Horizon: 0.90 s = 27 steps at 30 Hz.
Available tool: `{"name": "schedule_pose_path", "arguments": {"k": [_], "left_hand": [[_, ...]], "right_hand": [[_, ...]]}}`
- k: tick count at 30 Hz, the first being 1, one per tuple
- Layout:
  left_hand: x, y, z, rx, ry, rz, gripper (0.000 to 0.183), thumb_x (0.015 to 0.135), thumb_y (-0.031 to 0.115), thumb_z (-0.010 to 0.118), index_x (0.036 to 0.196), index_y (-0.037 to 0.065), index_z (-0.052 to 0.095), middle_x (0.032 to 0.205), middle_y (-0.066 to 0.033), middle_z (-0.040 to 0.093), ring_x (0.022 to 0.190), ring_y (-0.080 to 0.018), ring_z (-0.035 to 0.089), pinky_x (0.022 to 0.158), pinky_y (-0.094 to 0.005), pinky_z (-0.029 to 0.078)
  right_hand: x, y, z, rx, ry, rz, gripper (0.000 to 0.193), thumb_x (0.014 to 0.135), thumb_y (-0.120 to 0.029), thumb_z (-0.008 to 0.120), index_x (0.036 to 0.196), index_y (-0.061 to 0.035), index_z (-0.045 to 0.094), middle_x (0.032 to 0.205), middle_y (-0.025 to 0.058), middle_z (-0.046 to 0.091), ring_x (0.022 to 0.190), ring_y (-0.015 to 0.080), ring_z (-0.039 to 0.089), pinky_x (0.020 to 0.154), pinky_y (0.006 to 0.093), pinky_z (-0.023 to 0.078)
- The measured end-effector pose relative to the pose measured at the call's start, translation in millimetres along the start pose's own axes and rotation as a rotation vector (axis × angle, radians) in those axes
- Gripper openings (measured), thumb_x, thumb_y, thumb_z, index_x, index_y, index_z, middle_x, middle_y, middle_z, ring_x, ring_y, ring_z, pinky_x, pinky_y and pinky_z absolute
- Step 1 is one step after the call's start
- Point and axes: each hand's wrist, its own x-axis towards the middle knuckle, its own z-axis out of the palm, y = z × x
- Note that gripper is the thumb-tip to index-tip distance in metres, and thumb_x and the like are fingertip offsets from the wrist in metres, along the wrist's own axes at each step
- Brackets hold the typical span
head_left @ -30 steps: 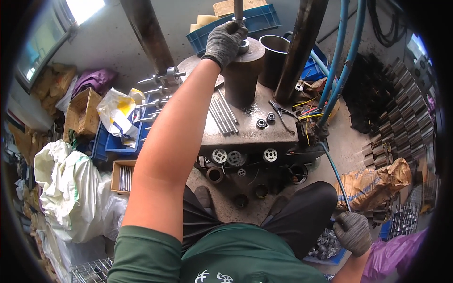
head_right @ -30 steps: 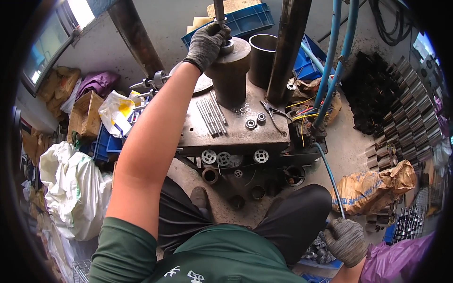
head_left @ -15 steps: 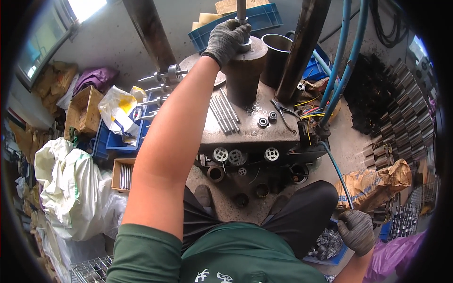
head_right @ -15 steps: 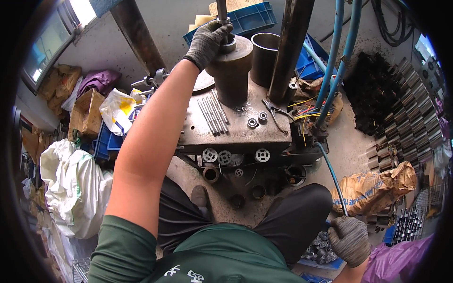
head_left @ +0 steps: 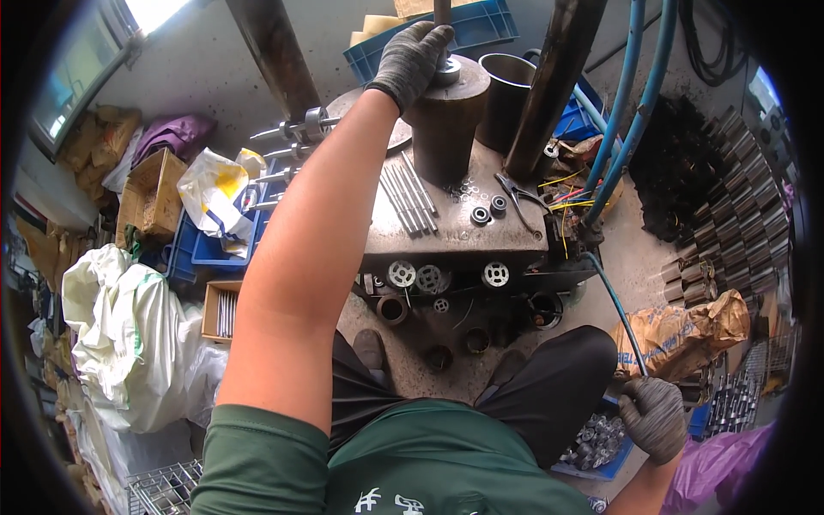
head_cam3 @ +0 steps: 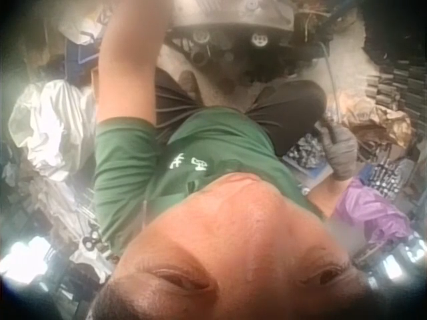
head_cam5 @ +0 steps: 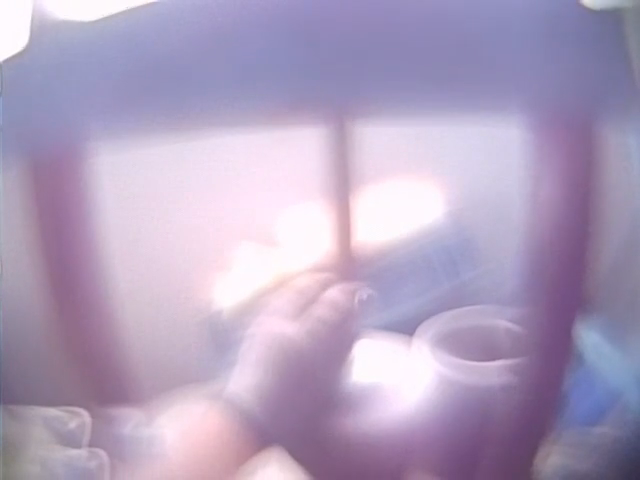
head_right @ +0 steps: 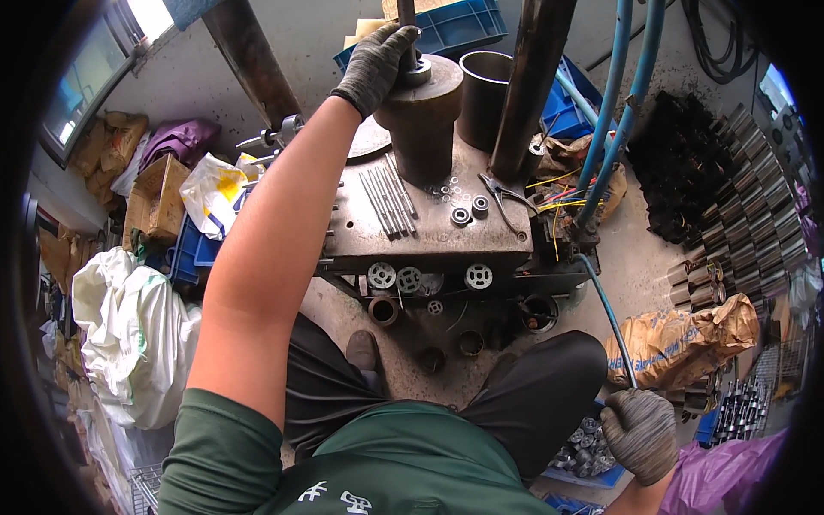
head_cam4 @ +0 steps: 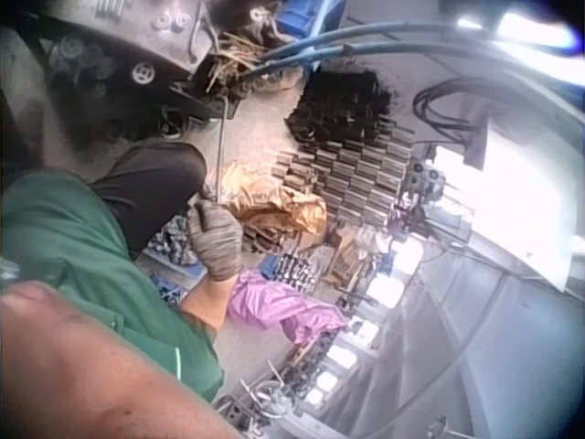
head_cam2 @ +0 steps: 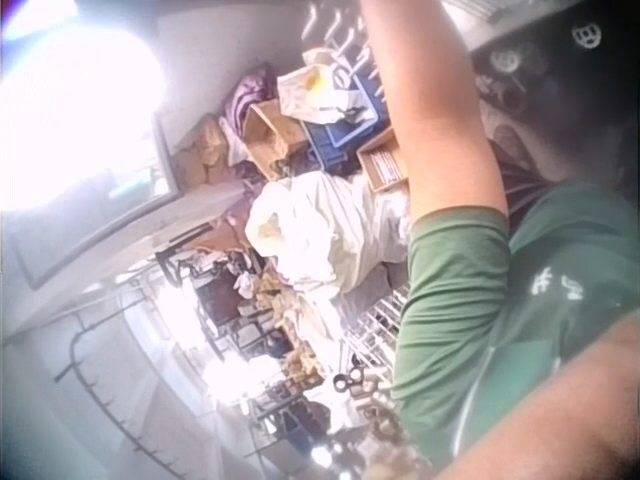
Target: The person places metal components onto a machine fixture, secures them using a socket wrench, and adds small bearings or rings to the assembly. They retrieve parts from plastic bins and verify the placement of each component by hand.
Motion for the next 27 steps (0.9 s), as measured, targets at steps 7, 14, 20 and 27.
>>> {"name": "schedule_pose_path", "arguments": {"k": [7,14,20,27], "left_hand": [[8,-10,-5,0.033,-0.004,0.029,0.033,0.099,0.034,0.063,0.103,0.002,0.071,0.084,-0.0070,0.069,0.077,-0.0168,0.063,0.079,-0.0328,0.051],[10,-11,-4,0.026,-0.018,0.035,0.033,0.099,0.034,0.063,0.100,0.002,0.070,0.079,-0.0051,0.067,0.074,-0.0156,0.061,0.076,-0.0317,0.050],[9,-12,-4,0.034,-0.009,0.032,0.032,0.098,0.034,0.064,0.097,0.002,0.070,0.077,-0.0048,0.066,0.072,-0.0157,0.060,0.075,-0.0321,0.050],[4,-5,-3,0.052,-0.015,0.025,0.029,0.099,0.031,0.063,0.094,0.003,0.069,0.073,-0.0038,0.064,0.068,-0.0144,0.058,0.071,-0.0312,0.049]], "right_hand": [[14,-10,-15,0.079,0.077,-0.029,0.022,0.081,-0.011,0.068,0.101,-0.0013,0.073,0.082,0.0201,0.067,0.077,0.0399,0.066,0.072,0.0471,0.052],[5,1,-10,0.073,0.000,0.008,0.023,0.082,-0.009,0.068,0.103,-0.0009,0.071,0.087,0.0201,0.069,0.081,0.0401,0.067,0.075,0.0475,0.053],[7,3,-8,0.027,-0.067,-0.048,0.024,0.083,-0.009,0.067,0.105,0.0004,0.071,0.089,0.0204,0.070,0.084,0.0400,0.068,0.077,0.0473,0.054],[8,1,-12,-0.043,-0.095,-0.051,0.025,0.083,-0.007,0.066,0.106,-0.0001,0.071,0.091,0.0210,0.071,0.085,0.0401,0.069,0.078,0.0471,0.055]]}}
